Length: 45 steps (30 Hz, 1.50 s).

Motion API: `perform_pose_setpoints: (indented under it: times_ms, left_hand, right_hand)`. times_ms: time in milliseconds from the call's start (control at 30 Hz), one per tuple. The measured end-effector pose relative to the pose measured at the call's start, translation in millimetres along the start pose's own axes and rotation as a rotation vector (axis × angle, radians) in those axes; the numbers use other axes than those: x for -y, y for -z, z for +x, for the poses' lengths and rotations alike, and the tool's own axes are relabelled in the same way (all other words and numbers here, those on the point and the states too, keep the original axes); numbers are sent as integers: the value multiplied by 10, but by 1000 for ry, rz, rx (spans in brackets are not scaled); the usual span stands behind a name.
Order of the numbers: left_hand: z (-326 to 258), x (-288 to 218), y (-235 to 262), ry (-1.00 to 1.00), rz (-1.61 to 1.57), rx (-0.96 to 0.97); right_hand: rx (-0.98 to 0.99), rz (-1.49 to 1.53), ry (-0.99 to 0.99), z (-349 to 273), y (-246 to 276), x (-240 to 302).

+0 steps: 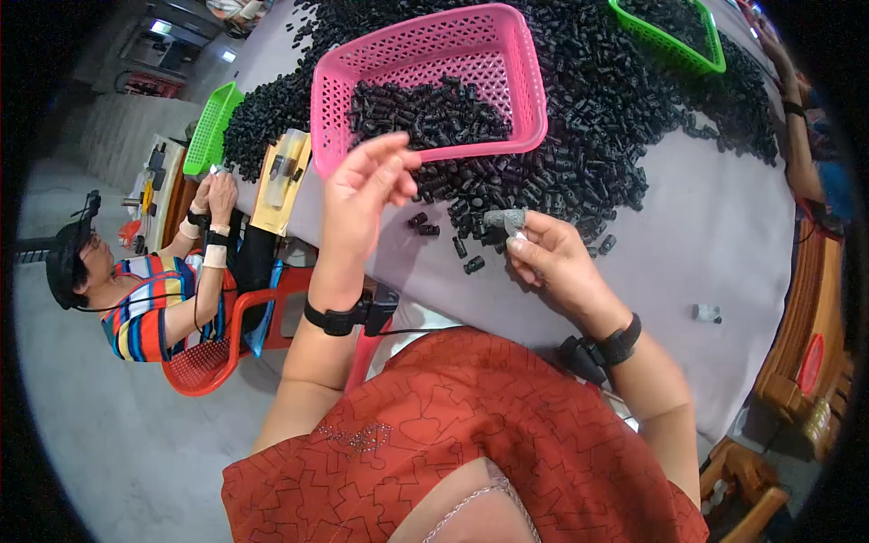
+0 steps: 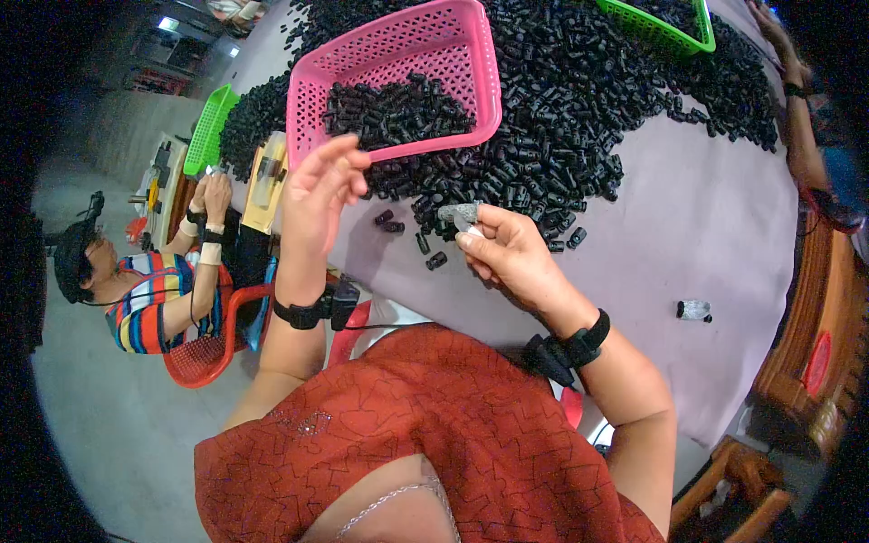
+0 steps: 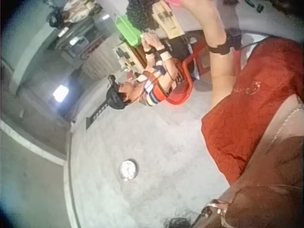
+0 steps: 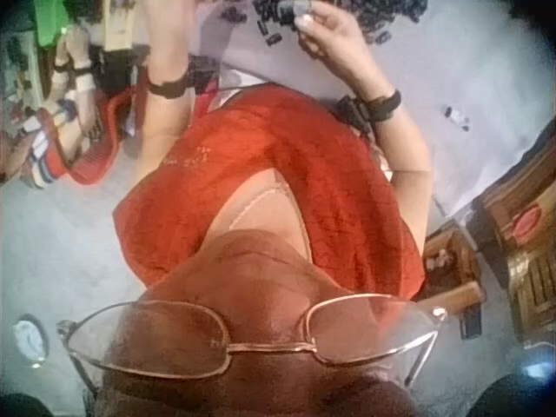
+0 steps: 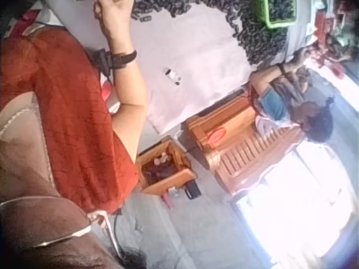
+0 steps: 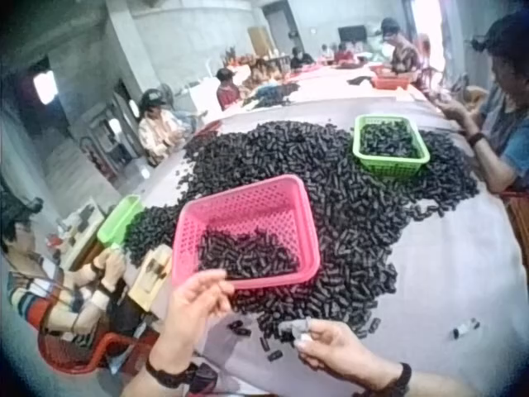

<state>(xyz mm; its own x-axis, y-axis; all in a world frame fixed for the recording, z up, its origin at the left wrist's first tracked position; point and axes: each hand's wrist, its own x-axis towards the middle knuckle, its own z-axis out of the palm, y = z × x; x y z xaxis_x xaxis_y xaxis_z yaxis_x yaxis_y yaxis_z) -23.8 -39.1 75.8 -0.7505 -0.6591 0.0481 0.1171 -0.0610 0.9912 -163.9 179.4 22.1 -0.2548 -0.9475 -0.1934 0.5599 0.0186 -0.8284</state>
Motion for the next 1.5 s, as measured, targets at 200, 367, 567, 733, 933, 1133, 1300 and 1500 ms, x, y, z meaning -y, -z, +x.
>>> perform_pose_setpoints:
  times_ms: [200, 367, 567, 733, 933, 1133, 1300, 1500]
  left_hand:
    - [-355, 214, 30, 212, 322, 216]
    - [-534, 302, -228, 24, 795, 308]
    - [-579, 317, -429, -179, 1087, 488]
    - [-652, 348, -492, -237, 1237, 511]
    - [-560, 309, -347, -72, 927, 467]
    - [-416, 366, -214, 491, -343, 211]
    - [-392, 454, -189, 579, -492, 199]
    - [-384, 491, -198, 569, -510, 177]
  right_hand:
    - [-17, -34, -2, 9, -5, 13]
    - [-21, -53, 10, 5, 3, -7]
    - [-37, -67, 19, -1, -18, 15]
    - [-20, -67, 12, -5, -26, 23]
    - [-1, -57, 27, -20, -32, 0]
    - [53, -80, 38, -40, -32, 16]
    - [74, -105, 57, -41, -40, 29]
    - [73, -115, 64, -20, -23, 21]
